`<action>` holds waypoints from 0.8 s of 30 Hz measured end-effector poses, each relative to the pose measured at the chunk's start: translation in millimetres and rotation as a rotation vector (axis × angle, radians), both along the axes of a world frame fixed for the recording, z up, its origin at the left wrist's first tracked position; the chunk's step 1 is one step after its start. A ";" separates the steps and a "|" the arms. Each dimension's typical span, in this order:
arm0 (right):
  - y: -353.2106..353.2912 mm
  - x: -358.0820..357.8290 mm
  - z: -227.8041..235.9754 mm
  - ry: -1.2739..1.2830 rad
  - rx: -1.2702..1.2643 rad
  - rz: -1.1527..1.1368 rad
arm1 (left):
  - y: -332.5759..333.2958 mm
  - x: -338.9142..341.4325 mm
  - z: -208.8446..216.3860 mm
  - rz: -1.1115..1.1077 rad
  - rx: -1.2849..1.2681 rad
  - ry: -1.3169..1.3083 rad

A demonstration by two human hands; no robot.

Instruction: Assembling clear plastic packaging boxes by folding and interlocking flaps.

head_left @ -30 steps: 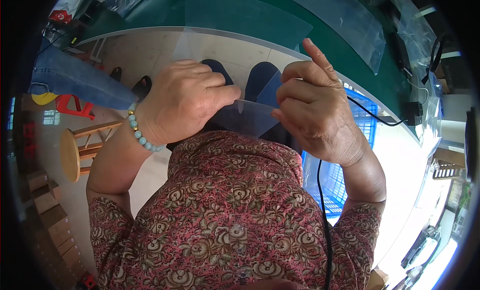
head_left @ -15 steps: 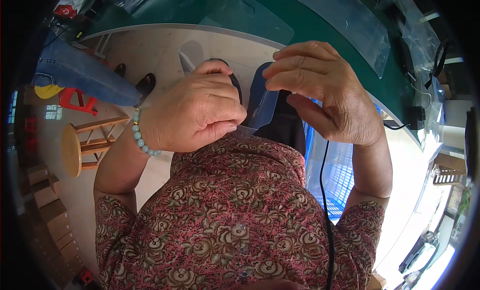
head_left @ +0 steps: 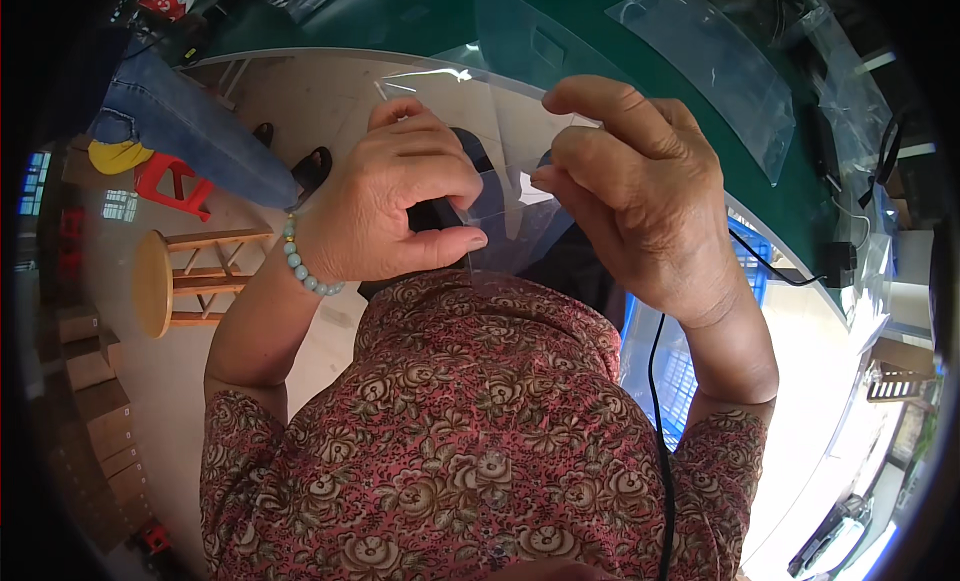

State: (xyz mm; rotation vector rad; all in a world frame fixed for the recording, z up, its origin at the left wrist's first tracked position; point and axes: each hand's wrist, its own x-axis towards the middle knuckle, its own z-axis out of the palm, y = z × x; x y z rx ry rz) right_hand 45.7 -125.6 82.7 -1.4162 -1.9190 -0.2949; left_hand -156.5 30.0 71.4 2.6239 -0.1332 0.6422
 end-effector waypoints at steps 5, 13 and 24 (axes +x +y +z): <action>9.9 -13.5 -18.8 0.035 -0.102 -0.001 | -0.7 -17.6 -35.3 0.140 -0.379 -0.119; 22.3 -8.7 -35.9 -0.077 -0.114 0.022 | 1.7 -26.1 -50.5 -0.001 -0.406 -0.173; 15.4 -4.6 -20.4 -0.150 -0.009 0.061 | 15.2 -35.1 -33.4 -0.069 -0.291 -0.223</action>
